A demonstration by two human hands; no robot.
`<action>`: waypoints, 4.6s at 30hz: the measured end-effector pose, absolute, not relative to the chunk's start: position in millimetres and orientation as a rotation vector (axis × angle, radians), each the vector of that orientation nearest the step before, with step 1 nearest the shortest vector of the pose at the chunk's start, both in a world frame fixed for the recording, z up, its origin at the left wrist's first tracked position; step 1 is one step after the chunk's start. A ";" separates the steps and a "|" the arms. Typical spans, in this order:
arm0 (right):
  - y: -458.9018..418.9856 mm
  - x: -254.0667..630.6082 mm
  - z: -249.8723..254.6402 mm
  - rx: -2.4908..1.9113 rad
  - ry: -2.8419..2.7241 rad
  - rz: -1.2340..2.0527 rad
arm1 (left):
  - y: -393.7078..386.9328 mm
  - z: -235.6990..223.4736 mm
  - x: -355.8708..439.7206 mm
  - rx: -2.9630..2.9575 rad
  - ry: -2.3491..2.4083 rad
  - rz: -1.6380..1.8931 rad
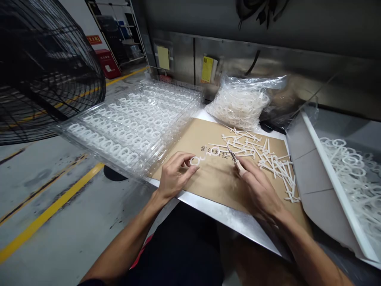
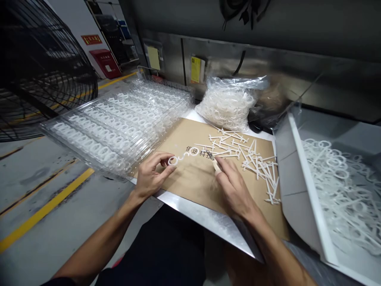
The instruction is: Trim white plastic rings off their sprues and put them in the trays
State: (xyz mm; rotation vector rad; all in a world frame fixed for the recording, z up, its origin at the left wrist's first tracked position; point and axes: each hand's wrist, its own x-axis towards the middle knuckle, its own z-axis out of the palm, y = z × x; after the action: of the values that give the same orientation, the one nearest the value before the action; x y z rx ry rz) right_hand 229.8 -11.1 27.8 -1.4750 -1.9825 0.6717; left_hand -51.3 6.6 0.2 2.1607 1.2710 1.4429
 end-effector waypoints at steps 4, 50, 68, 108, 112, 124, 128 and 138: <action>-21.9 221.1 28.1 -1.184 -1.672 1.368 | 7.1 -1.8 -39.1 2.051 1.298 1.540; -39.6 201.3 42.6 -1.339 -1.684 1.590 | -4.8 -0.8 -19.5 2.046 1.181 1.528; -38.2 199.6 41.5 -1.358 -1.720 1.545 | -4.4 0.3 -19.0 2.075 1.180 1.507; -34.4 200.5 33.1 -1.421 -1.770 1.563 | -2.7 -3.5 -24.7 1.929 1.186 1.586; -34.3 201.4 32.1 -1.396 -1.746 1.590 | -1.8 -2.4 -24.5 1.964 1.214 1.602; -34.1 201.5 30.6 -1.403 -1.702 1.640 | -2.1 -2.8 -22.6 1.942 1.199 1.580; -35.6 202.3 30.2 -1.407 -1.693 1.647 | -1.3 -4.0 -22.8 1.924 1.185 1.575; -35.2 203.4 31.0 -1.421 -1.691 1.657 | -2.3 -3.8 -23.8 1.910 1.176 1.562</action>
State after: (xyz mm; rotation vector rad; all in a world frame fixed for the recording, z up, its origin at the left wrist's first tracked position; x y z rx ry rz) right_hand 203.4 -35.2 31.0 -1.4206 -1.6913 1.6568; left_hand -23.8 -2.3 -3.8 1.9105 1.1763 1.5625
